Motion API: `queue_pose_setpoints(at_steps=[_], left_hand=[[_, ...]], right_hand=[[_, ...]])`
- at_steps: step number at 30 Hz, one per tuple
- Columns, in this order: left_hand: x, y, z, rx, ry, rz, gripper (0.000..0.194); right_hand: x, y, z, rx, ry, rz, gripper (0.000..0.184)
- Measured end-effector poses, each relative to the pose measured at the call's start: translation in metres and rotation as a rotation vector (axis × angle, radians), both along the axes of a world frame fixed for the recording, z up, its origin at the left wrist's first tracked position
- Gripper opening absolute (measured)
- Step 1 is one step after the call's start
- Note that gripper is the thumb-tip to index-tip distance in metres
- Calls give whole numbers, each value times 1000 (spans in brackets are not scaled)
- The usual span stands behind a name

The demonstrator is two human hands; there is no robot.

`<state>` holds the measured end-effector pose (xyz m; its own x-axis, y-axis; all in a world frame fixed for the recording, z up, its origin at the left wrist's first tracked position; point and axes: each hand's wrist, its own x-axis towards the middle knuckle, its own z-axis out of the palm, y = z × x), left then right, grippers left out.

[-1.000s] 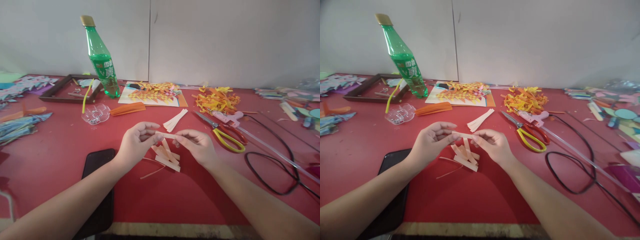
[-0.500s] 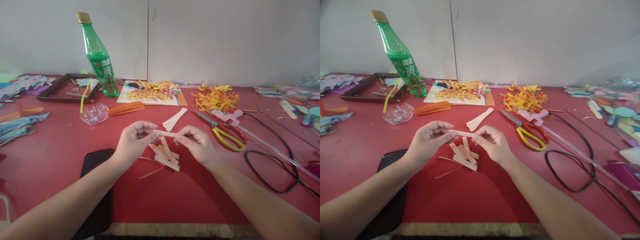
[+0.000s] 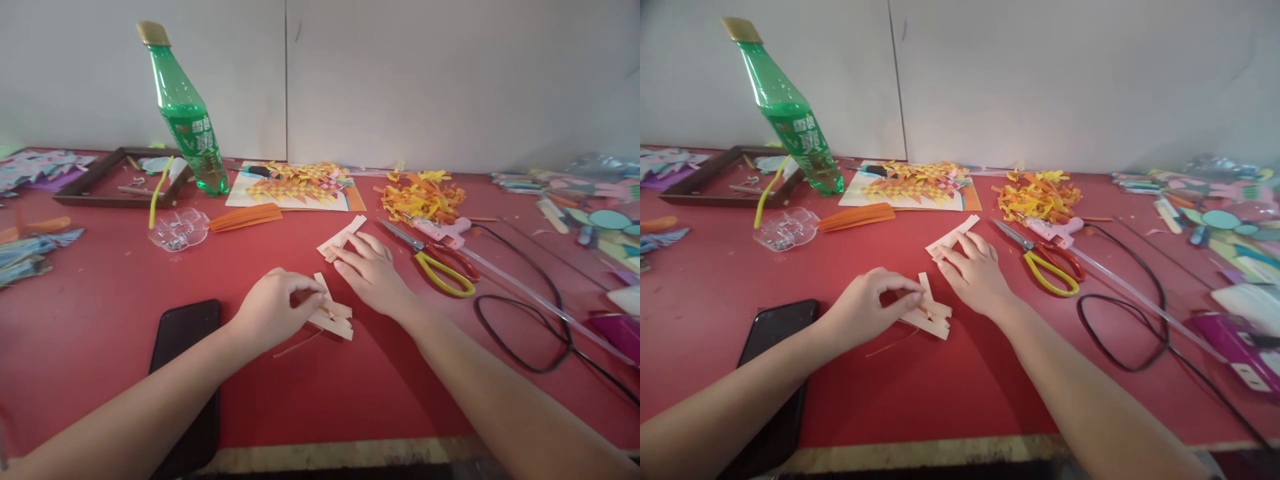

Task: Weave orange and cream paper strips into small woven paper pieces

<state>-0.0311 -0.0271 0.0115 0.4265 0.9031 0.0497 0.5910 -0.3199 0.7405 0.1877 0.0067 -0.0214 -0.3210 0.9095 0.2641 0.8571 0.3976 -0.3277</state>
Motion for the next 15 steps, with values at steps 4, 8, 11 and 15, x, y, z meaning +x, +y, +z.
queue_pose_setpoints(at_steps=[4, 8, 11, 15], left_hand=[[0, 0, 2, 37, 0, -33, 22], [0, 2, 2, 48, -50, 33, 20], [0, 2, 1, 62, -126, 132, 25], [0, 1, 1, 40, -310, 207, 59]], right_hand=[[-2, 1, -2, 55, -7, -26, 37], [1, -3, 5, 158, 200, -27, 34], [2, -15, 12, 84, 515, 103, 36], [-4, -33, 20, -300, 911, 429, 46]])
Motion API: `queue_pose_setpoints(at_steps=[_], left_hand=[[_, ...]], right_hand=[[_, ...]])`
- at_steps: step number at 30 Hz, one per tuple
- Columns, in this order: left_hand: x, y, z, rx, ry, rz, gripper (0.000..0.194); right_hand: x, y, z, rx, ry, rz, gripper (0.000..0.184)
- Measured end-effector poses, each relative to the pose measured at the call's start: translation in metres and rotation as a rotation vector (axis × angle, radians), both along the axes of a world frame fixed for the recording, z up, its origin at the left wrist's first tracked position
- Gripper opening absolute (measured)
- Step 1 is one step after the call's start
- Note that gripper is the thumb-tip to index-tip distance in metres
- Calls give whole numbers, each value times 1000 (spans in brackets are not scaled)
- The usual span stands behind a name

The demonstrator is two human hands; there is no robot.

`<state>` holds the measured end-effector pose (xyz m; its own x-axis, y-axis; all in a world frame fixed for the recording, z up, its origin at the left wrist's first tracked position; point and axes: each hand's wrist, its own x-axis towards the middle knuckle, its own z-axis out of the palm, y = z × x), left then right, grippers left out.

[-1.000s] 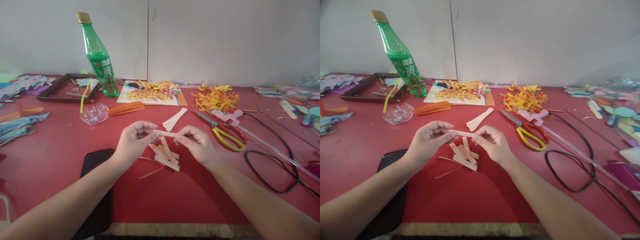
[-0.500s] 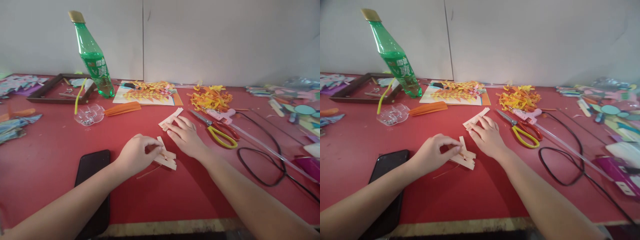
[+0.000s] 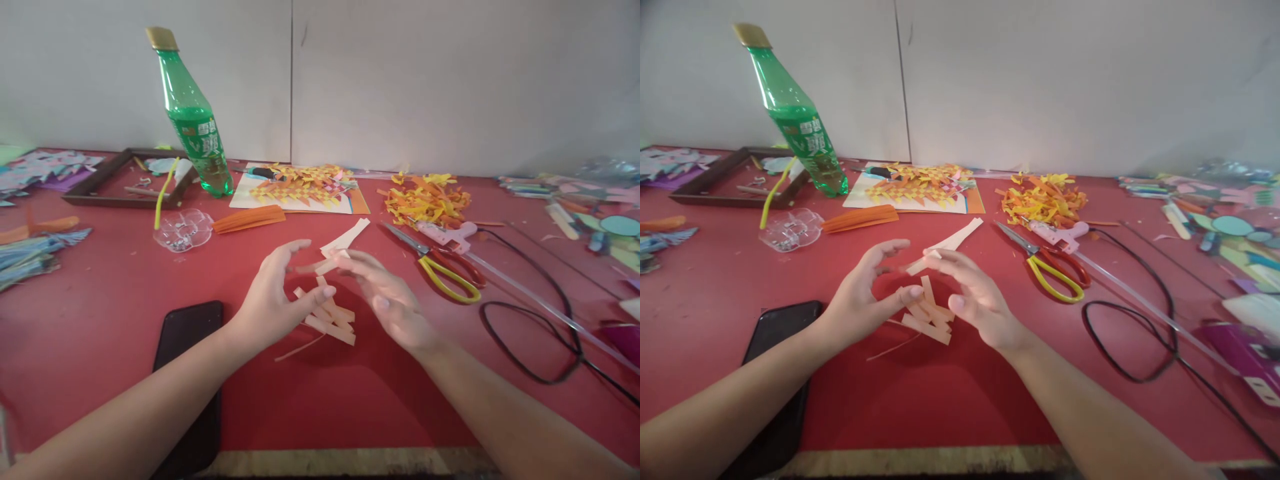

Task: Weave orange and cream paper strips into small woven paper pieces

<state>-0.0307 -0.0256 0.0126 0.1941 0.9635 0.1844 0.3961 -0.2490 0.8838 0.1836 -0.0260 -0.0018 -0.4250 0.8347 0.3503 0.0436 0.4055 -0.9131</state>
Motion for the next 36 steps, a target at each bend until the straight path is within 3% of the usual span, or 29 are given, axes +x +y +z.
queue_pose_setpoints(at_steps=[3, 6, 9, 13, 16, 18, 21, 25, 30, 36], left_hand=[[1, 1, 1, -35, -182, -11, 49], [1, 2, 3, -125, -334, 31, 32], [1, 3, 4, -206, -404, 41, 31], [1, 3, 5, -257, -400, 29, 29], [0, 2, 2, -184, -279, 12, 22], [0, 0, -1, -111, -151, -17, 17], [1, -3, -2, -51, -40, -56, 13], [2, -2, 0, -71, -115, -46, 17], [1, 4, 0, -292, -308, 7, 31], [-1, 4, -2, -296, -404, 20, 26]], right_hand=[[-5, -6, 2, -98, 77, 99, 56], [-6, -5, 2, -111, 93, 111, 59], [-4, -4, 1, -122, 90, 113, 59], [-6, -4, -2, -103, 89, 89, 50], [-10, -3, -4, -93, 110, -53, 43], [-12, -1, -4, -147, 112, -132, 42], [-12, 2, -2, -265, 39, -171, 23], [-13, 3, 1, -283, -12, -257, 20], [-14, 3, 0, -285, 0, -340, 24], [-13, 4, -1, -312, 33, -248, 30]])
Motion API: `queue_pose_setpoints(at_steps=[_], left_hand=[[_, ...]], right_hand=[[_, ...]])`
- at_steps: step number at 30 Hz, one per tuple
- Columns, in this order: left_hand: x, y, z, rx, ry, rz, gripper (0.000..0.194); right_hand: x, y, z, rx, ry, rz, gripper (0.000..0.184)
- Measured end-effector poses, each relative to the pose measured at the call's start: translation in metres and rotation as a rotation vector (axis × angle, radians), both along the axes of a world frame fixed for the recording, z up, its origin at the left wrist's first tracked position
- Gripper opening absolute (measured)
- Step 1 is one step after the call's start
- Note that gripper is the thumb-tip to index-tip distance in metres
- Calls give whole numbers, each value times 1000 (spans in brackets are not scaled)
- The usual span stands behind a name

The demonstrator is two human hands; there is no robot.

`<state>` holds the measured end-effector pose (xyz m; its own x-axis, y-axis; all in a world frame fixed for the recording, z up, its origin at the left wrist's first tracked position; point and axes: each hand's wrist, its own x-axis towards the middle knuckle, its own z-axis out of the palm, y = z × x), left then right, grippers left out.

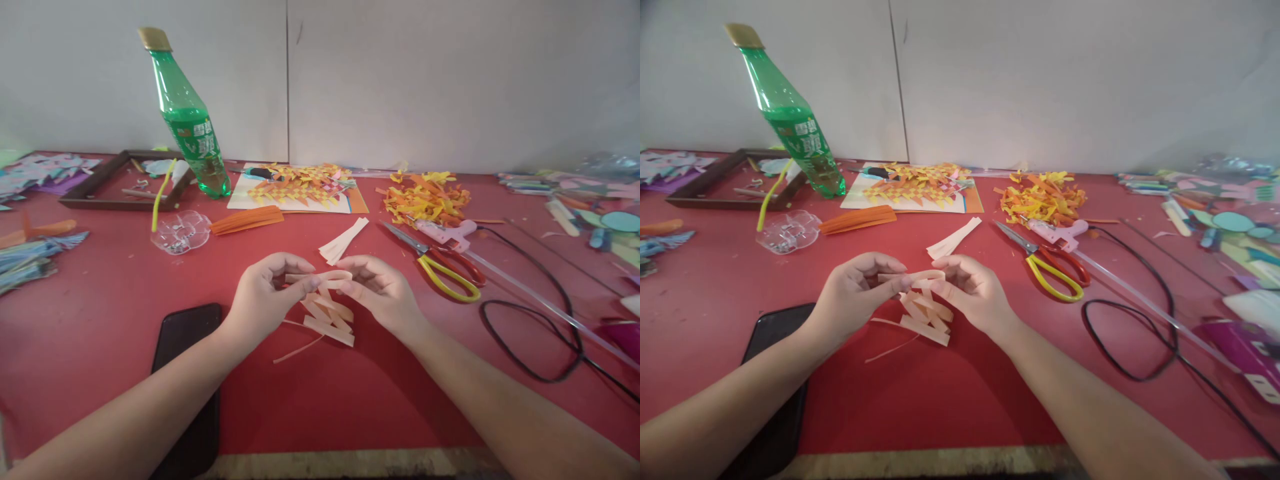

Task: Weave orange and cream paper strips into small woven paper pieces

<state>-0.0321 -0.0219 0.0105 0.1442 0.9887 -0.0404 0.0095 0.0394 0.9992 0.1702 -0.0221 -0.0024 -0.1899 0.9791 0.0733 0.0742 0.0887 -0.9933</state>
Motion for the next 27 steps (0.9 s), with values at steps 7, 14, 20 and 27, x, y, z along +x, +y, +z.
queue_pose_setpoints(at_steps=[7, 14, 20, 27], left_hand=[[1, -2, 3, 11, -1, -22, 21], [3, -6, 5, -10, 45, -102, 29], [9, -6, 2, 21, 82, -97, 35], [10, -5, 2, 76, 132, -87, 20]], right_hand=[[1, -1, 1, -57, 10, 12, 23], [0, 2, 4, -64, -5, -10, 29], [-3, 1, 4, -98, -4, -29, 38], [-5, -3, 4, -69, 2, 8, 36]])
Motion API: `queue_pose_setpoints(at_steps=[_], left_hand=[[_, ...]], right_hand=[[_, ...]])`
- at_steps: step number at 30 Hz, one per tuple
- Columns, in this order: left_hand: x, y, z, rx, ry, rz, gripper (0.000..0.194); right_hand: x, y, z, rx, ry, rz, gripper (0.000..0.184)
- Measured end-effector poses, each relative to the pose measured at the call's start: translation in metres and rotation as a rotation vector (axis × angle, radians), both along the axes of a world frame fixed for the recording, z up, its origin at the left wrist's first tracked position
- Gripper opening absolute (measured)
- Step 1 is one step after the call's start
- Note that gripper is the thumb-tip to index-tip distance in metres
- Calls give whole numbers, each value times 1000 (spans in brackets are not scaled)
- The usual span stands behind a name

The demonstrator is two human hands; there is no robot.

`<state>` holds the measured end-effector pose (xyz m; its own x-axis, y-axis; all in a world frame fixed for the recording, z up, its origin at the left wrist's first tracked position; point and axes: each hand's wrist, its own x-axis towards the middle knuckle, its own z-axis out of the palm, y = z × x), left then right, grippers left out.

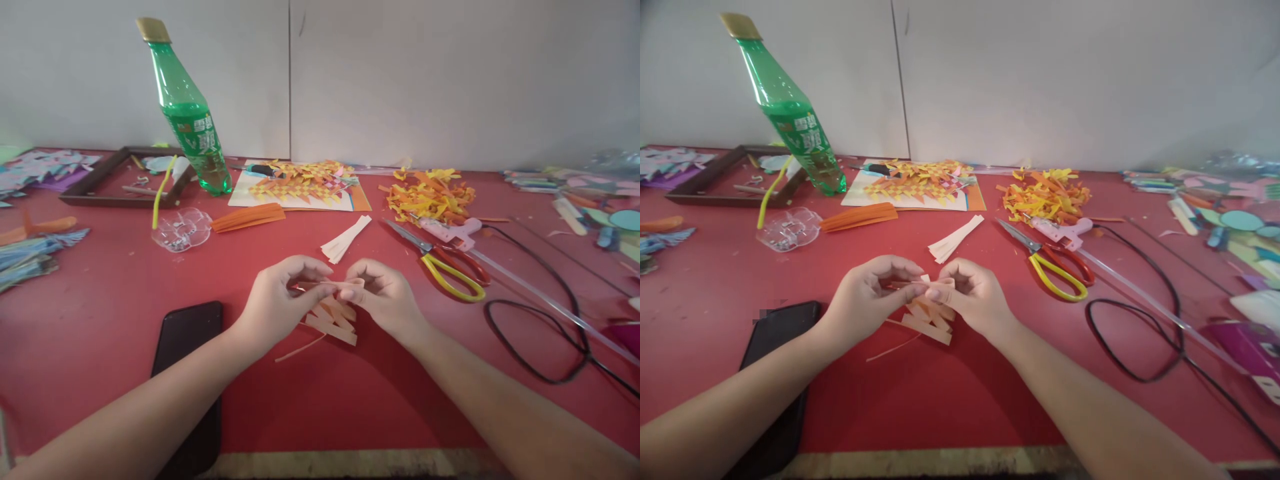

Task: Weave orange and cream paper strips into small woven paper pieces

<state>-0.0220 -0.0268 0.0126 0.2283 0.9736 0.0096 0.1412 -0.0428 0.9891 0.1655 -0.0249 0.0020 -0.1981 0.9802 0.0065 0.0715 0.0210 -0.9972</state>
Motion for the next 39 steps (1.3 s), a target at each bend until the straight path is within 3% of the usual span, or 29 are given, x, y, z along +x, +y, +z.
queue_pose_setpoints(at_steps=[6, 13, 20, 39], left_hand=[[-6, 3, 3, -85, -92, 9, 28], [-7, 2, 6, -128, -76, -62, 43], [-7, 4, 2, -56, -128, 59, 33], [-9, 6, 4, -142, -309, 131, 20]], right_hand=[[9, 0, -1, 114, 14, 32, 25], [10, 1, 0, 121, -23, -23, 17], [8, 2, -2, 112, -56, -78, 20], [9, 4, -4, 45, 10, -78, 22]])
